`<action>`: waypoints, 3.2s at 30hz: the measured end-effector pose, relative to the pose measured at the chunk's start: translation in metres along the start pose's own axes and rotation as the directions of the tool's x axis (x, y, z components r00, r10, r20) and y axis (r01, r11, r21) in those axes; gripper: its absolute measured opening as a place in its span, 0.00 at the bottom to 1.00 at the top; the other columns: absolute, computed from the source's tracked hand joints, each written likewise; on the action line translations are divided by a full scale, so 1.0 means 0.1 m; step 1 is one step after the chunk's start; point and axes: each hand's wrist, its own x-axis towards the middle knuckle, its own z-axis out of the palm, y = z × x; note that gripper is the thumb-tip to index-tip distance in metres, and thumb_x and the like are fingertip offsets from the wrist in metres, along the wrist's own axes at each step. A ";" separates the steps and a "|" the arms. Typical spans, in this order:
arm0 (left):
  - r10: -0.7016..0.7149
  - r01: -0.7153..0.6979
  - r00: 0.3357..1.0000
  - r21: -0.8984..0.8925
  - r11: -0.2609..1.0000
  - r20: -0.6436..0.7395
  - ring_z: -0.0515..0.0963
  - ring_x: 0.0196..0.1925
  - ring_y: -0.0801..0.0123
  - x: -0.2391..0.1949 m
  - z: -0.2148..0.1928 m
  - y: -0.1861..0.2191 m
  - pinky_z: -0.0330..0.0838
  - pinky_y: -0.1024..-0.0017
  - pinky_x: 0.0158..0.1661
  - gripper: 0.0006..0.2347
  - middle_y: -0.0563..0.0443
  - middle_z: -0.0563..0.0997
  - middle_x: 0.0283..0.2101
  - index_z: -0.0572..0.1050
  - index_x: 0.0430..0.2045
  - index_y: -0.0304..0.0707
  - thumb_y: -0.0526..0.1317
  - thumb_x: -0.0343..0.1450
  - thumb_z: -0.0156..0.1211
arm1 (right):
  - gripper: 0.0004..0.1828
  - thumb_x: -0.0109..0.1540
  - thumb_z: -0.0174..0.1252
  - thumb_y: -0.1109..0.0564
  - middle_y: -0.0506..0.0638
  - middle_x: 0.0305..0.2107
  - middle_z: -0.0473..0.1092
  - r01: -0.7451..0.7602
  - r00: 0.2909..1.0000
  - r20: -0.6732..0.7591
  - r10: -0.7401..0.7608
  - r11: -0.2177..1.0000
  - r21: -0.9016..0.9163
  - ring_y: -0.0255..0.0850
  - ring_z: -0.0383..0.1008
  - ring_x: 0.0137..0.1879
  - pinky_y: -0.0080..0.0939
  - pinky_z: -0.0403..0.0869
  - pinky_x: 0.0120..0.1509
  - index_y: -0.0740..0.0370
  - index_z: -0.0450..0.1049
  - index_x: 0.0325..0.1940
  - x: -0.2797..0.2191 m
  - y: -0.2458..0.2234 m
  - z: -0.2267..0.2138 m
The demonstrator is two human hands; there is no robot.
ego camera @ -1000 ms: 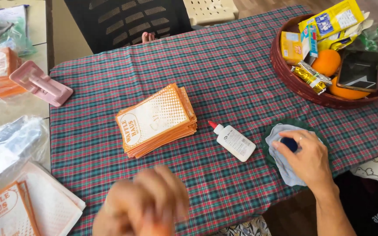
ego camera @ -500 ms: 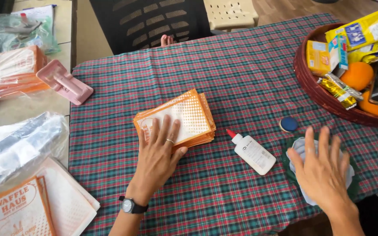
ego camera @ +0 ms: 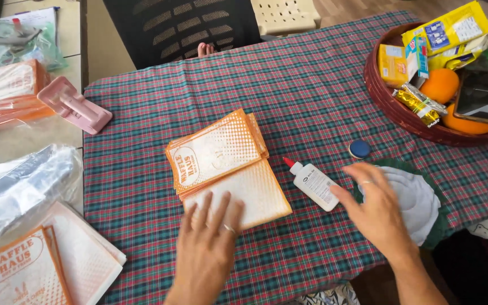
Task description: Folding and gluing paper waffle bags at a workstation
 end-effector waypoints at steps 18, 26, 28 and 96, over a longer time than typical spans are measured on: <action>-0.493 0.498 0.790 -0.850 0.172 0.363 0.77 0.47 0.64 0.34 0.04 0.93 0.70 0.66 0.47 0.24 0.44 0.79 0.47 0.66 0.60 0.40 0.54 0.73 0.51 | 0.17 0.61 0.60 0.55 0.55 0.45 0.79 -0.112 0.975 0.184 -0.128 0.434 0.894 0.41 0.80 0.49 0.41 0.79 0.50 0.70 0.79 0.49 -0.58 -0.47 0.19; -0.172 0.160 0.984 -0.657 0.736 0.047 0.79 0.30 0.47 0.14 0.02 0.62 0.70 0.55 0.24 0.14 0.39 0.82 0.42 0.65 0.55 0.35 0.42 0.78 0.51 | 0.09 0.59 0.66 0.50 0.41 0.21 0.72 0.121 0.951 0.151 -0.269 0.775 0.620 0.30 0.66 0.24 0.31 0.67 0.30 0.56 0.83 0.32 -0.13 -0.85 -0.30; -0.069 0.028 0.996 -0.523 0.852 -0.060 0.81 0.40 0.51 0.08 -0.01 0.52 0.74 0.60 0.26 0.17 0.40 0.80 0.45 0.65 0.54 0.29 0.42 0.76 0.57 | 0.21 0.65 0.61 0.43 0.43 0.16 0.62 0.257 0.876 0.226 -0.427 0.807 0.531 0.34 0.60 0.22 0.38 0.62 0.28 0.56 0.69 0.25 -0.09 -0.90 -0.18; 0.211 0.641 0.705 -0.481 -0.599 0.677 0.77 0.28 0.74 -0.45 0.17 0.54 0.65 0.82 0.30 0.13 0.46 0.80 0.33 0.74 0.48 0.34 0.44 0.76 0.57 | 0.11 0.67 0.53 0.54 0.47 0.28 0.75 0.331 0.899 -0.041 -0.437 0.615 0.716 0.35 0.74 0.32 0.32 0.75 0.37 0.60 0.77 0.38 -0.44 -0.51 -0.23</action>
